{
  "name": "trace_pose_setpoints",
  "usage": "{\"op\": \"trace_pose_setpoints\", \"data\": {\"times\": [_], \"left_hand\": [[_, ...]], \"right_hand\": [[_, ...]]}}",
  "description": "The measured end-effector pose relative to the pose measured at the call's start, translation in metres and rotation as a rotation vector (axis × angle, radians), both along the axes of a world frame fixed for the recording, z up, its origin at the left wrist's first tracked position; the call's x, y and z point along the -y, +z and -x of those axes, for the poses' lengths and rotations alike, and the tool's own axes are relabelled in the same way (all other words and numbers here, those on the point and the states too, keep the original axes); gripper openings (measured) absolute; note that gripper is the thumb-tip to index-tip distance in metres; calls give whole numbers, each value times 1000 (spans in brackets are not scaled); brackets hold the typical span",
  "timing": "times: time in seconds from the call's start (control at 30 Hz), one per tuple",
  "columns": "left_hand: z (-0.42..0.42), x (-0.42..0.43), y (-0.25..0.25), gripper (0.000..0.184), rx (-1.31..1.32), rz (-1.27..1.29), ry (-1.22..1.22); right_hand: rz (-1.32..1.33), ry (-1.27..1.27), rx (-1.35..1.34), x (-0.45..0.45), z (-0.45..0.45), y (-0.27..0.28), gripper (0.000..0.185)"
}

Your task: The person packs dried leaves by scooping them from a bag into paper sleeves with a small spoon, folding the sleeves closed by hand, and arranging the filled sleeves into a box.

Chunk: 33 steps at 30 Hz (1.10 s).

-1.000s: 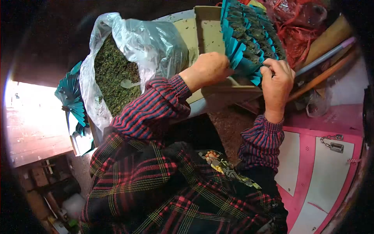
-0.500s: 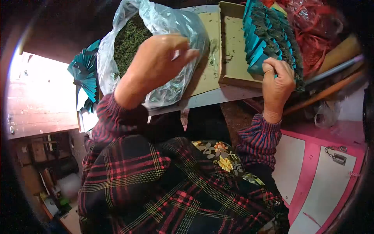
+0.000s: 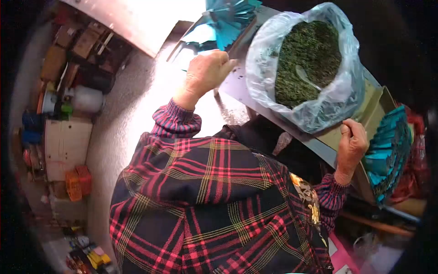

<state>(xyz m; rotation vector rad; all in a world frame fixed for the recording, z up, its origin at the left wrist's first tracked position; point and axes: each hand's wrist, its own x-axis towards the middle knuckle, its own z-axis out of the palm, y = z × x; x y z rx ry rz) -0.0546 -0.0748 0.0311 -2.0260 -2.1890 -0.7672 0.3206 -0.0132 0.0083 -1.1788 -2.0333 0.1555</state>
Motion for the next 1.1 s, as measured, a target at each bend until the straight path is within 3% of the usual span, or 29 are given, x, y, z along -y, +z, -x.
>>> {"op": "trace_pose_setpoints", "data": {"times": [0.1,0.2,0.4,0.47,0.53,0.67,0.7,0.73,0.8,0.93,1.03,1.1], "left_hand": [[47,7,-22,27,-81,67,236],[94,8,-46,18,-23,-22,245],[132,-7,-72,22,-126,-84,324],[142,-2,-76,22,-119,10,365],[138,11,-74,24,-18,-6,304],[114,36,-54,44,-37,146,190],[112,37,-51,51,59,240,160],[116,37,-55,51,59,240,164],[121,35,-64,50,-139,193,-55],[122,28,-64,41,-29,250,-86],[123,21,-58,45,61,385,-86],[126,19,-63,43,69,334,-103]], "right_hand": [[-23,73,13,-9,21,-5,7],[28,97,56,-9,32,-9,7],[35,106,84,-6,42,-13,9],[53,101,79,-5,42,-15,9],[76,94,72,-6,41,-16,9],[103,85,94,-8,48,-17,8],[106,89,100,-9,50,-16,8],[106,93,100,-10,52,-17,8],[90,114,91,-11,52,-19,9],[117,102,69,-8,49,-18,8],[144,96,60,-7,48,-18,8],[119,107,59,-8,46,-22,7]]}}
